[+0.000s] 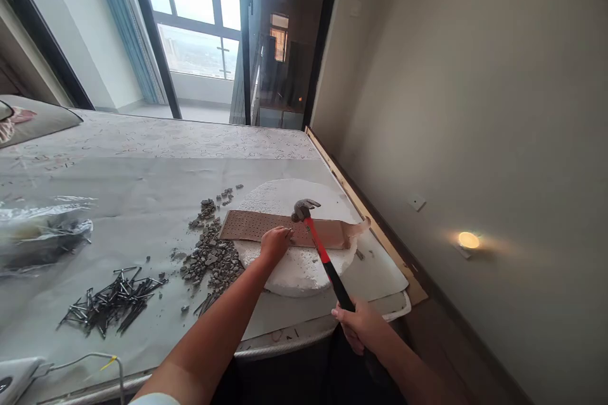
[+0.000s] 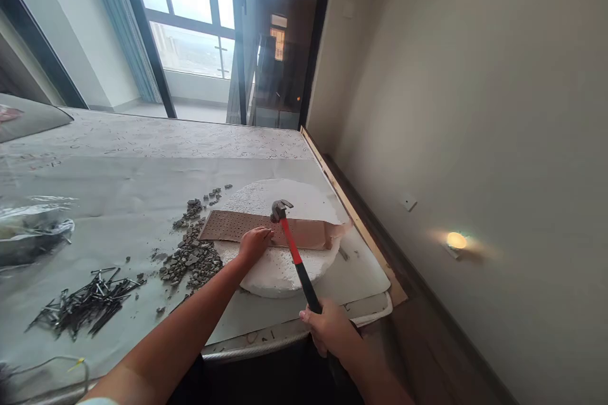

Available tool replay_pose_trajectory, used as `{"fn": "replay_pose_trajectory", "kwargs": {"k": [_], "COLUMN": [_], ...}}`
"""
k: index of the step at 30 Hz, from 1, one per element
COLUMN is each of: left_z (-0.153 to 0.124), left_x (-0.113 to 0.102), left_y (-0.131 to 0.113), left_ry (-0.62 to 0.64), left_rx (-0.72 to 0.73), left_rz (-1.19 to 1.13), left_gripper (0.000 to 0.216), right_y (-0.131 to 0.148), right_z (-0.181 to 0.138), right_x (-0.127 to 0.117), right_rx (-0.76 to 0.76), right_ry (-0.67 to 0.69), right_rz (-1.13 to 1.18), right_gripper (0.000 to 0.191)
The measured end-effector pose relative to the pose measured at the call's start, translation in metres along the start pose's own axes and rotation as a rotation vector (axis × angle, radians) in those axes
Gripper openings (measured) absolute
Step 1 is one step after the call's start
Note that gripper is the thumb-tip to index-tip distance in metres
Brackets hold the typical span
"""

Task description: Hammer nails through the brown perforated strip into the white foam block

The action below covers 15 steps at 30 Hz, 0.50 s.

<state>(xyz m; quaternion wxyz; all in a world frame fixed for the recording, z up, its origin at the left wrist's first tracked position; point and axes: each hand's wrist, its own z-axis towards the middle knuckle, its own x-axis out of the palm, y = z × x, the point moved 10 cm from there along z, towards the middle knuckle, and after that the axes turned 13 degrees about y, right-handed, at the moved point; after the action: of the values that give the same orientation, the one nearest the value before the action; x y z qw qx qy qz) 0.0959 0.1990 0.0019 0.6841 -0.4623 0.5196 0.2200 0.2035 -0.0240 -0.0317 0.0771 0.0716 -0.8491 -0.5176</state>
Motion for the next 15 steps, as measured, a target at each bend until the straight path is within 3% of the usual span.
{"fn": "replay_pose_trajectory", "kwargs": {"k": [5, 10, 15], "left_z": [-0.002, -0.007, -0.007], "left_x": [0.000, -0.001, 0.002], "left_y": [0.003, 0.002, 0.001], "left_ry": [0.003, -0.035, -0.018], "left_rx": [0.003, 0.062, 0.084], "left_rz": [-0.050, -0.123, -0.108], "left_gripper": [0.032, 0.034, 0.032], "right_y": [0.008, 0.038, 0.027], "right_z": [-0.012, -0.020, -0.018], "right_x": [0.002, -0.003, -0.008], "right_rx": [0.093, 0.043, 0.202], "right_ry": [0.044, 0.007, 0.006], "right_rz": [-0.068, -0.108, -0.134], "right_gripper": [0.035, 0.031, 0.026]}}
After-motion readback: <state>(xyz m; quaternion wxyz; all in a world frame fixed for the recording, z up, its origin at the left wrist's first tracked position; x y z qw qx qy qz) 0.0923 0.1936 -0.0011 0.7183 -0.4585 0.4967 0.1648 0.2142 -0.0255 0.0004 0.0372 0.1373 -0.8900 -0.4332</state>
